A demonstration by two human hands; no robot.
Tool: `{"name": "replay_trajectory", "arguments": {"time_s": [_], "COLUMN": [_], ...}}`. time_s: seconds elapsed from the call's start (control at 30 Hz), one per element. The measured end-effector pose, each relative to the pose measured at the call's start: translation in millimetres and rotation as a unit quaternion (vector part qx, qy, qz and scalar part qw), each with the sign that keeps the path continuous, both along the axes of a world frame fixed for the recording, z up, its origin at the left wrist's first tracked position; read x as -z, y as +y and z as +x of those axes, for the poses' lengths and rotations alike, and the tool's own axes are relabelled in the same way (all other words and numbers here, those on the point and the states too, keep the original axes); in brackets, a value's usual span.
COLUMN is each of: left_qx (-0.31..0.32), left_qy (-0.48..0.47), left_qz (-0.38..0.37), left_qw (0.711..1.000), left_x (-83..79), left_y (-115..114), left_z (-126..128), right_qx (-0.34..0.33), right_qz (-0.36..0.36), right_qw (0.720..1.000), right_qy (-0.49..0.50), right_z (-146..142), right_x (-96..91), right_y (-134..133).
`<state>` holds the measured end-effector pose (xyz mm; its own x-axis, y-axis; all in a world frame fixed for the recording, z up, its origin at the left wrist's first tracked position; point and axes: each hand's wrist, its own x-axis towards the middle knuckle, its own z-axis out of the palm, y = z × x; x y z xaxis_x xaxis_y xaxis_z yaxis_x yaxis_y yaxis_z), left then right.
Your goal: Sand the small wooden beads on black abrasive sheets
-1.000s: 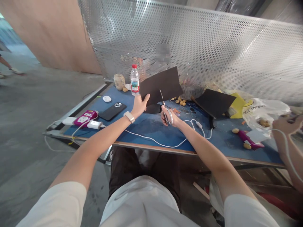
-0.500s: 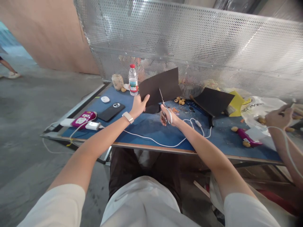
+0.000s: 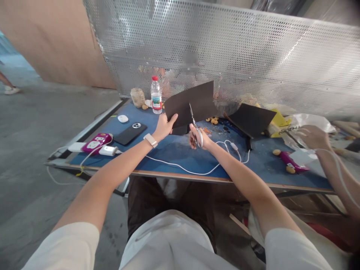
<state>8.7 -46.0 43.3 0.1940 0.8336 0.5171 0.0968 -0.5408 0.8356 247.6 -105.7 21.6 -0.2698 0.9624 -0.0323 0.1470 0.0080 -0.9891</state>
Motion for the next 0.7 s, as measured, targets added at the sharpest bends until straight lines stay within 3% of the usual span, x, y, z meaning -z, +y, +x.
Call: {"name": "replay_trajectory", "arguments": {"time_s": [0.33,0.7], "left_qx": [0.055,0.040], "left_qy": [0.020,-0.016], "left_qz": [0.025,0.008], "left_qw": [0.998,0.999], "left_x": [-1.7,16.0], "left_y": [0.0,17.0], "left_z": [-1.4,-0.8], "right_qx": [-0.033,-0.003], "right_qz": [0.017,0.020], "right_qw": [0.996,0.999], "right_qy": [0.083,0.027], "right_z": [-1.0,1.9], "right_x": [-13.7,7.6], "right_y": [-7.1,8.5]}}
